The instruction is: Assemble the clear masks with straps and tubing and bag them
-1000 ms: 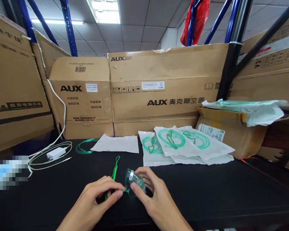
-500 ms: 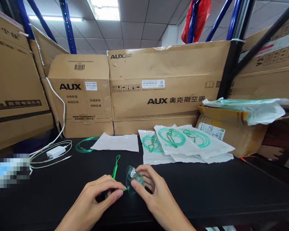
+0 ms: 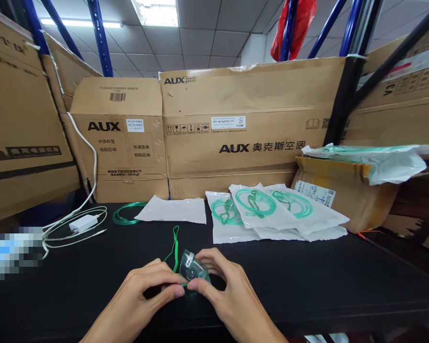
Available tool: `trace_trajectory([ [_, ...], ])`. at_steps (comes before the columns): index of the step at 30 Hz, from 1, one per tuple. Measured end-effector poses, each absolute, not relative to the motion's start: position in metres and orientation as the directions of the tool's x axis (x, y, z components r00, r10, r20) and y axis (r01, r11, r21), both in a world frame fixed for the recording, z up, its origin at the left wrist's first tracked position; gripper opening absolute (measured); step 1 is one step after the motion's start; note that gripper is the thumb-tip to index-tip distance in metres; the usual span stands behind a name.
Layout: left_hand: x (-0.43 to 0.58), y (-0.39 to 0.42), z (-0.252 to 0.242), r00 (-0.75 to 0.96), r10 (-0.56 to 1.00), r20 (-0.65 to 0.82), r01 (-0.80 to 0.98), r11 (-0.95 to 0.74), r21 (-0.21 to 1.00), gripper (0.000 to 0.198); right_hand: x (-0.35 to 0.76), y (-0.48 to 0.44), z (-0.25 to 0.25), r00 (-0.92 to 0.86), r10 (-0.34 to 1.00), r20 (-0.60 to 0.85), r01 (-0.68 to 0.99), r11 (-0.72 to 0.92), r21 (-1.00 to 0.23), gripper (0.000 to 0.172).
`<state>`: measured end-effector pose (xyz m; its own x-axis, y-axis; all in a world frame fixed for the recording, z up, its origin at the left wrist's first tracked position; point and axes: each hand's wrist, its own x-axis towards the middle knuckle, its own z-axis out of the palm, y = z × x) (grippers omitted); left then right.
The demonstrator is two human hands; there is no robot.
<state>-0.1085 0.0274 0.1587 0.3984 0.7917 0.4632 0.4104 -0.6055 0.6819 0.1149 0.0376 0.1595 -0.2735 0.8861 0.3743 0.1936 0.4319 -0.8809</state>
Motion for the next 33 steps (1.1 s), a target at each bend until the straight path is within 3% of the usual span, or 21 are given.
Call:
trace_trajectory([
  [3,-0.108,0.027,0.159,0.388,0.782,0.488,0.43,-0.622,0.655,0.012,0.118,0.035,0.154,-0.249,0.794,0.555,0.294,0.608,-0.737,0.042],
  [6,-0.108,0.026,0.158,0.384,0.776,0.5,0.436,-0.63,0.643,0.01,0.122,0.033,0.149,-0.315,0.63,0.709,0.351,0.772,-0.53,0.028],
  [10,-0.108,0.026,0.157,0.394,0.761,0.515,0.433,-0.649,0.626,0.01,0.121,0.031,0.149,-0.369,0.501,0.783,0.376,0.851,-0.367,0.033],
  [16,-0.107,0.026,0.16,0.431,0.689,0.583,0.432,-0.725,0.537,0.01,0.118,0.029,0.153,-0.376,0.375,0.848,0.368,0.9,-0.234,0.028],
  [18,-0.107,0.026,0.159,0.425,0.681,0.597,0.453,-0.731,0.511,0.01,0.117,0.028,0.154,-0.366,0.379,0.85,0.374,0.896,-0.238,0.025],
  [21,-0.107,0.023,0.154,0.373,0.669,0.643,0.5,-0.728,0.468,0.029,0.115,0.026,0.155,-0.362,0.452,0.815,0.362,0.874,-0.324,0.021],
  [25,-0.103,0.022,0.149,0.408,0.582,0.703,0.549,-0.772,0.321,0.043,0.114,0.026,0.154,-0.378,0.509,0.774,0.301,0.858,-0.417,0.019],
  [33,-0.091,0.021,0.146,0.365,0.56,0.744,0.588,-0.758,0.282,0.019,0.115,0.027,0.158,-0.36,0.629,0.689,0.263,0.777,-0.572,0.017],
])
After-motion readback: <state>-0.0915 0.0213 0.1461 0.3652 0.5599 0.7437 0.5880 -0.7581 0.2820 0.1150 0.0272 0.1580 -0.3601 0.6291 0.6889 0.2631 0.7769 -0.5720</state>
